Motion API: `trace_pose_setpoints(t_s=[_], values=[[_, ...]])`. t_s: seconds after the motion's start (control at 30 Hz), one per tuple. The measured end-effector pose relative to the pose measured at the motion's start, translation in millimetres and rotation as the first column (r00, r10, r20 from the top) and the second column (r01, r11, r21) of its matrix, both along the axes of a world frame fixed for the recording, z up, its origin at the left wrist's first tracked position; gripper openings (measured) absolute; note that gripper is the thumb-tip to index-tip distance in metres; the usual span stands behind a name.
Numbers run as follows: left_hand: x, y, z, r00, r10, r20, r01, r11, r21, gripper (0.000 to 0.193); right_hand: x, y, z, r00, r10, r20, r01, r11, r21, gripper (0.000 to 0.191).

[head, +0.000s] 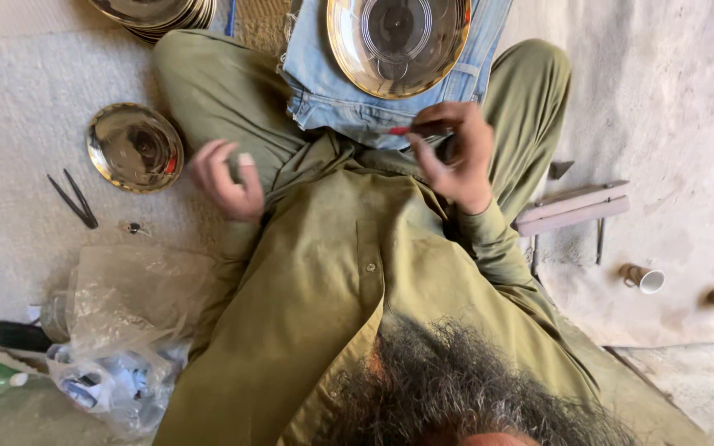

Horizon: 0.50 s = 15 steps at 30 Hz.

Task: The person sits on the floor with a brass plate resting on a denim pad on their lap and engraves decorative patterns into its surface using a small hand punch, repeatedly striking and repositioning the tool across the plate's face. They occasionally reposition the plate and set the tool down before resuming.

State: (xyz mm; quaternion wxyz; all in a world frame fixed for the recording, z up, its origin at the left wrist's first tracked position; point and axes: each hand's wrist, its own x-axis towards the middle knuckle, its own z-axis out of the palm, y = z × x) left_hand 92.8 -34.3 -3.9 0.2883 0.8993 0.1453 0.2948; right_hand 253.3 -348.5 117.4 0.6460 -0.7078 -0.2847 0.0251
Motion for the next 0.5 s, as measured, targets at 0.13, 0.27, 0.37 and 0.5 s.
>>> trace_pose_setpoints(t_s=[0.13, 0.27, 0.37, 0.5], values=[[54, -35, 75, 0.837, -0.539, 0.092, 0.543, 0.839, -0.019, 0.043, 19, 28, 14, 0.952, 0.210, 0.224, -0.165, 0.965, -0.204, 0.028], [89, -60, 111, 0.727, -0.680, -0.090, 0.679, 0.733, -0.048, 0.060, 28, 50, 21, 0.912, 0.320, 0.258, -0.275, 0.942, -0.194, 0.029], [99, -60, 109, 0.723, -0.642, -0.255, 0.643, 0.761, -0.090, 0.047, 33, 52, 22, 0.917, 0.360, 0.172, -0.332, 0.928, -0.171, 0.027], [108, -46, 99, 0.761, -0.630, -0.154, 0.635, 0.772, -0.022, 0.032, 46, 50, 29, 0.943, 0.306, 0.131, -0.278, 0.941, -0.196, 0.041]])
